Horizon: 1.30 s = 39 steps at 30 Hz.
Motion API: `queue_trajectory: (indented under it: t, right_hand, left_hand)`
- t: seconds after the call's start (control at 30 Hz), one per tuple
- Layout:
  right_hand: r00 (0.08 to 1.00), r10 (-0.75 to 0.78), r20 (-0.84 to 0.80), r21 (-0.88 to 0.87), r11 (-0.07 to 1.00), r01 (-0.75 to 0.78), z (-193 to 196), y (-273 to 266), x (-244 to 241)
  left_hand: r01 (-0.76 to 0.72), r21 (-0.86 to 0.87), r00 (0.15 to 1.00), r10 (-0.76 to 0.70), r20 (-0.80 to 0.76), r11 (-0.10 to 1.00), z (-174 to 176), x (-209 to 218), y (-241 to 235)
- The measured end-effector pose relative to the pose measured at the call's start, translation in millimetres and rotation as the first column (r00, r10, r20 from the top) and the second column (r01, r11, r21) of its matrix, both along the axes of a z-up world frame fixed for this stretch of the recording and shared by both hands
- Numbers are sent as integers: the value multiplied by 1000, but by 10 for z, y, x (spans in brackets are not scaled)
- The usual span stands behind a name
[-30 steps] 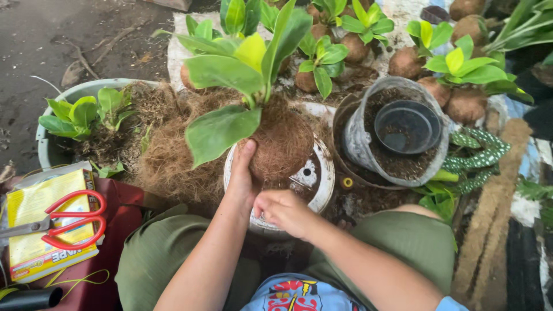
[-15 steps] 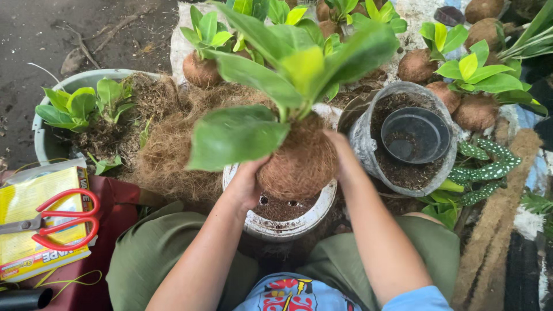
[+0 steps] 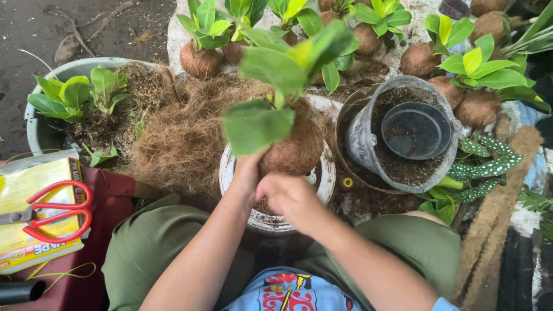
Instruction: The person wraps a small plant growing in a coconut shell with coconut coir fiber. They press the fiber around the base of the plant, rotate the coconut to cover all sides, and use scissors to trim excess fiber. The person then ties the fiber with a thin string to secure it.
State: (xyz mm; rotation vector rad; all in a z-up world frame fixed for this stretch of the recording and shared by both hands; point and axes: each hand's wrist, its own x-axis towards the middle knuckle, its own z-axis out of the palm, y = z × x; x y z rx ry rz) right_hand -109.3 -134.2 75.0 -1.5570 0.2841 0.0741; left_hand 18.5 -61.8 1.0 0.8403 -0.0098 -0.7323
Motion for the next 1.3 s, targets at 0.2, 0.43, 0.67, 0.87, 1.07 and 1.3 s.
queue_trajectory:
  t: [0.2,0.43,0.67,0.87,1.07,1.3]
  right_hand:
    - [926,187,-327,334,940,-71,-889,10,-18]
    - [936,-187,-300,312,908,281,-1601,-811,160]
    - [786,-587,-194,-15,803,596,-947,-1532,337]
    - [873,-394,289,-520,701,488,-277,-994,202]
    - [760,-278,588,-594,489,639,173,-566,146]
    - [777,-294,556,-563,555,612,183,-616,132]
  left_hand:
    - [97,-8,980,-97,-176,995,20,68,106]
    - [241,95,965,-229,-126,966,-45,59,197]
    - [206,142,976,-192,-105,968,-145,82,251]
    - [64,34,997,-65,30,997,-178,-16,187]
    - [197,-207,930,-250,-271,958,-4,-33,192]
    - [241,-132,926,-268,-266,962,128,-230,200]
